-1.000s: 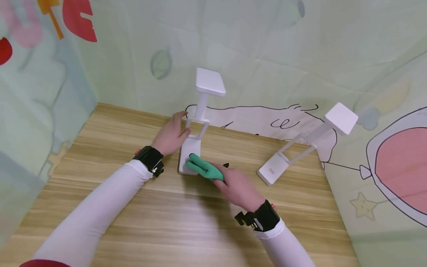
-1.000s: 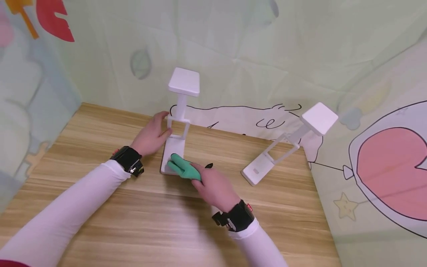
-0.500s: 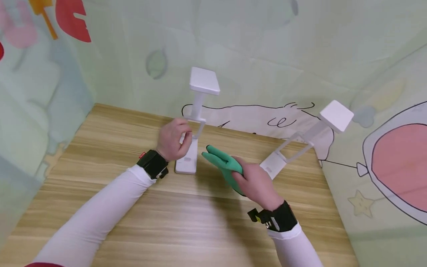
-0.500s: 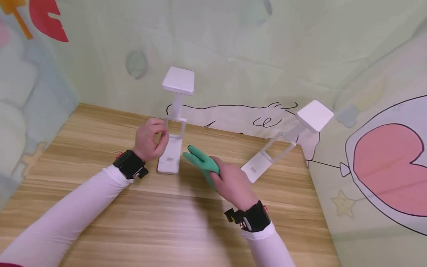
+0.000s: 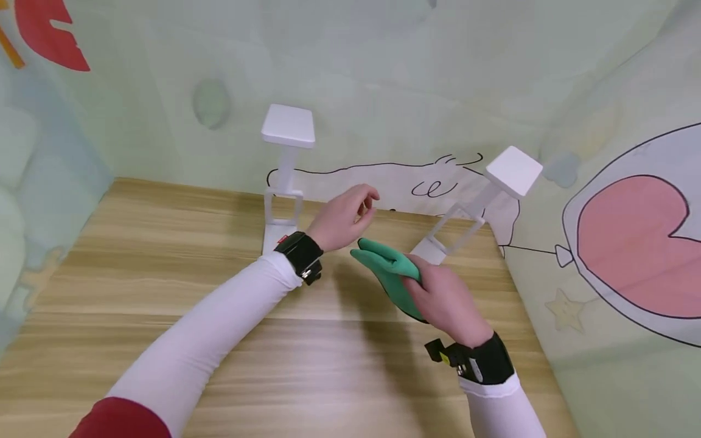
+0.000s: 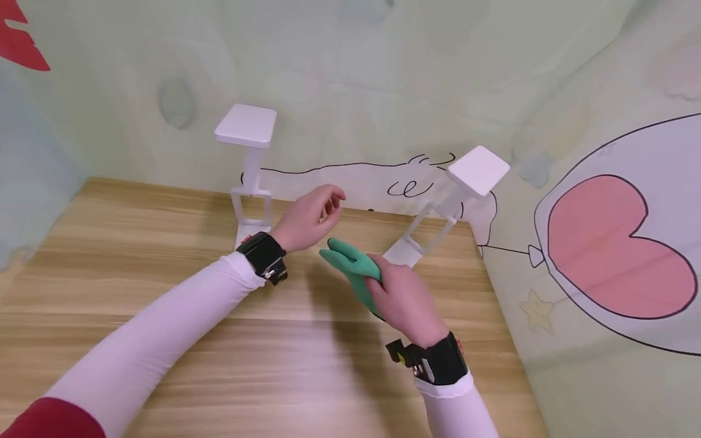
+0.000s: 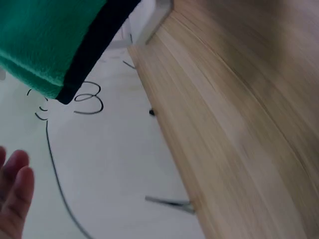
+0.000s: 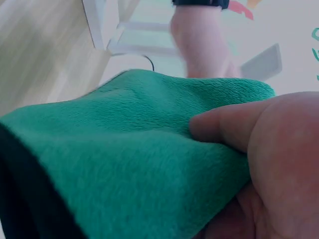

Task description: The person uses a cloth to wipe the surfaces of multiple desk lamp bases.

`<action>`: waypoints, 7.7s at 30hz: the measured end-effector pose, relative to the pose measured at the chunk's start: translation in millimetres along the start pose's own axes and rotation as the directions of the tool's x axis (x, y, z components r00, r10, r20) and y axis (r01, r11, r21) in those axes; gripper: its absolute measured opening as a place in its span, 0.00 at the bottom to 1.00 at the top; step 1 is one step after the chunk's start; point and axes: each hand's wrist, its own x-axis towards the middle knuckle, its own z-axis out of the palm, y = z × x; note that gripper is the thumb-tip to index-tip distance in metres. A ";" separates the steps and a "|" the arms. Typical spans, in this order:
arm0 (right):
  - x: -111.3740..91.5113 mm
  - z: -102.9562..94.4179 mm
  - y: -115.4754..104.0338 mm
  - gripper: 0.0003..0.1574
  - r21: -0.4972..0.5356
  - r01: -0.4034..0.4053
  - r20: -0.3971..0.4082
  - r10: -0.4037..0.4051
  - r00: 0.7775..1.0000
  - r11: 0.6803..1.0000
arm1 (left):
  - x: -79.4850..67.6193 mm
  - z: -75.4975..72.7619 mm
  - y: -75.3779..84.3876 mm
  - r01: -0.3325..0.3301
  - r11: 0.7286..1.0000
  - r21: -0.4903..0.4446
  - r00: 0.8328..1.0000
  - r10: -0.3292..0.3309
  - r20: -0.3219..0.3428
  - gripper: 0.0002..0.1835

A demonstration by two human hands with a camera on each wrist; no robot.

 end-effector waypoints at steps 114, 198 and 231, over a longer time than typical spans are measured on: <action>75.5 124.7 27.7 0.34 -0.056 0.158 0.112 -0.151 0.982 0.986 | 11.7 9.6 -38.7 0.348 0.933 0.088 0.920 -0.358 0.157 0.31; 58.9 109.4 33.1 0.34 -0.158 0.197 0.166 -0.170 0.971 0.968 | 11.3 27.1 -27.2 0.362 0.931 0.048 0.910 -0.364 0.198 0.34; 66.2 119.7 36.8 0.35 0.020 0.287 0.156 -0.287 0.945 0.958 | 12.4 23.7 -22.8 0.331 0.940 0.087 0.916 -0.342 0.209 0.33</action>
